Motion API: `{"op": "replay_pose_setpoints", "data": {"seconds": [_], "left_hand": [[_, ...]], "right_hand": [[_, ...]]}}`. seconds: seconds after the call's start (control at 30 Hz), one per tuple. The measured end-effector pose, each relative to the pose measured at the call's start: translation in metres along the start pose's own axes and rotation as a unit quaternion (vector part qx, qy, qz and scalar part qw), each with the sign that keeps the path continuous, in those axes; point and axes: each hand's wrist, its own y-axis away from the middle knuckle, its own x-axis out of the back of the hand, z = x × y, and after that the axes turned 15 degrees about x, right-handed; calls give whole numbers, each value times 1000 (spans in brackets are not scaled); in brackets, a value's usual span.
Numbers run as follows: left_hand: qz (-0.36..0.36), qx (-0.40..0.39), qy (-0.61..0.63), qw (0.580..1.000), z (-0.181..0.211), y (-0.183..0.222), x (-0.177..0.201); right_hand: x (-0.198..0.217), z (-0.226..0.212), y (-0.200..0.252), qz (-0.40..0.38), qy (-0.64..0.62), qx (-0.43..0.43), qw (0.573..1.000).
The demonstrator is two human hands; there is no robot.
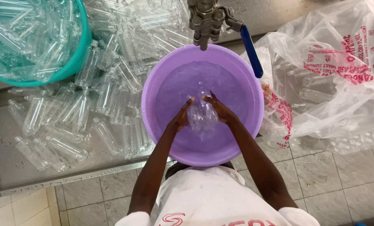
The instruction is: Washing plastic bottle preforms in a basin of water and transferring them to a storage bag
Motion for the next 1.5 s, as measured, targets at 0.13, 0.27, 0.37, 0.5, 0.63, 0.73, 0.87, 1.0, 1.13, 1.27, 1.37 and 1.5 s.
{"op": "replay_pose_setpoints", "data": {"seconds": [0.13, 0.27, 0.37, 0.5, 0.63, 0.73, 0.87, 1.0, 1.13, 1.27, 1.37, 1.5], "left_hand": [[20, 22, -76, 997, -20, 18, -8], [21, 35, -94, 995, -23, 33, -16], [23, 19, -82, 996, -23, 70, -32], [98, -43, -112, 988, -7, 123, -82], [-200, -323, -217, 899, -50, 73, -6], [-123, -450, -459, 756, -33, 102, -18], [-102, -184, -287, 934, -37, 97, -31], [15, 25, -77, 997, -11, 149, -81], [13, 57, -31, 998, -29, 99, -40], [-53, -155, -124, 979, -61, 103, -22], [-117, -355, -300, 878, -62, 93, -11], [-42, -213, -230, 949, -31, 163, -69]], "right_hand": [[32, 22, 4, -8, 9, -20, 1000], [51, 31, 27, -111, 26, 230, 966], [40, 4, 65, -223, 82, 470, 850], [32, -13, 93, -219, 147, 453, 851], [28, -22, 111, -216, 197, 440, 849], [30, -21, 120, -210, 243, 422, 848], [15, -49, 125, -185, 215, 389, 876], [-34, -105, 141, 28, 31, -76, 996], [-2, -35, 138, -73, 72, 107, 989], [20, -2, 130, -213, 133, 354, 901], [17, -1, 123, -200, 183, 312, 911], [-30, -72, 130, 44, 22, -100, 994]]}}
